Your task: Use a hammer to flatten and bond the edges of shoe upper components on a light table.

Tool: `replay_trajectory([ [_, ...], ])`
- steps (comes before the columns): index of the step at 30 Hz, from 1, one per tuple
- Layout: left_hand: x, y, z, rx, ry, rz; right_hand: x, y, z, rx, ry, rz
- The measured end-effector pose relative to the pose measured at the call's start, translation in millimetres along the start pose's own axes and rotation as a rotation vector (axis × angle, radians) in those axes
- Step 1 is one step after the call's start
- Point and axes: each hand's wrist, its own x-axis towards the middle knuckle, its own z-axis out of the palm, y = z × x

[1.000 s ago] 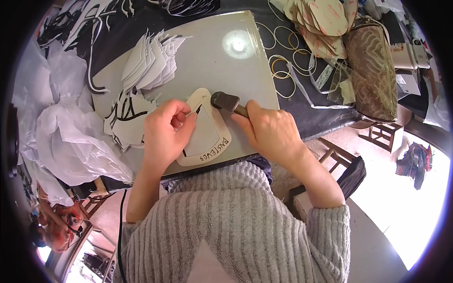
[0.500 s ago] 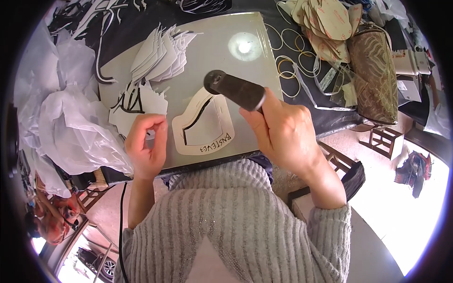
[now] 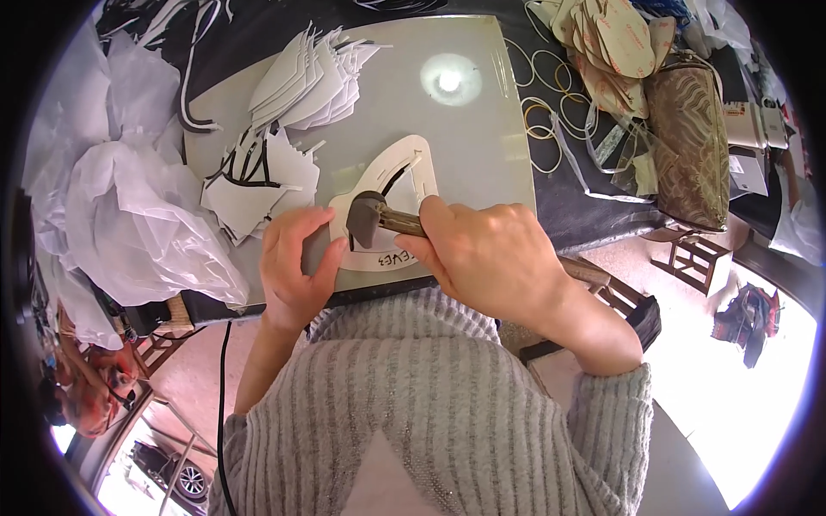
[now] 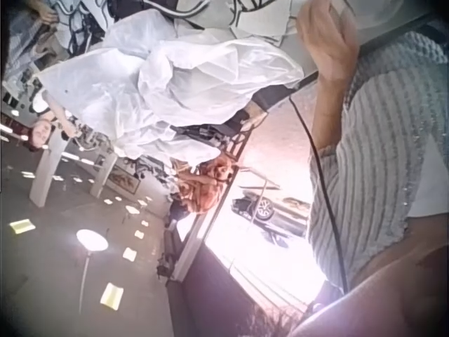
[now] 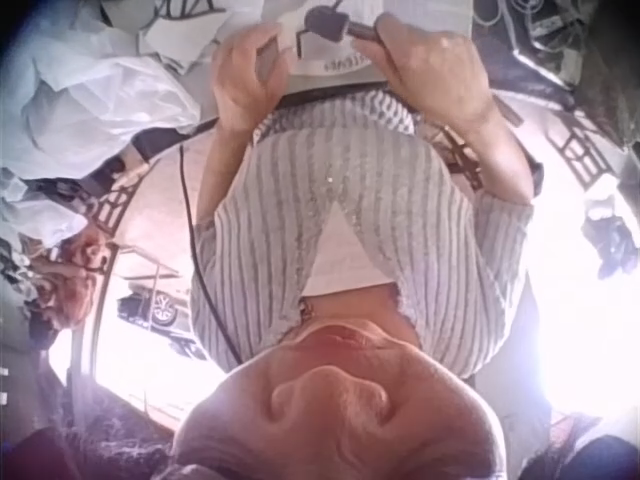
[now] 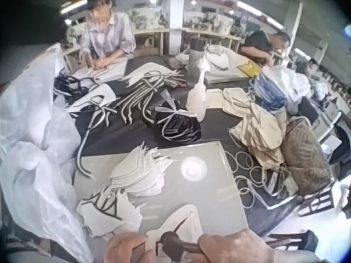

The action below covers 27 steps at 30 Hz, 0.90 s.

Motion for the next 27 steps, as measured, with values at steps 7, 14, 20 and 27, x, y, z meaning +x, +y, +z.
replay_trajectory([
  [7,22.3,7.4,-0.8,-0.014,-0.052,-0.151,1.0,2.0,14.1,-0.058,-0.164,0.084],
  [14,39.0,5.8,-8.7,0.019,-0.235,-0.063,-1.8,4.5,20.2,-0.04,-0.152,0.096],
  [20,39.7,3.0,-5.1,0.0,-0.223,-0.05,-2.8,4.5,23.4,-0.028,-0.141,0.099],
  [27,45.2,6.5,-7.0,-0.015,-0.27,-0.097,-1.5,5.9,21.1,-0.05,-0.131,0.079],
])
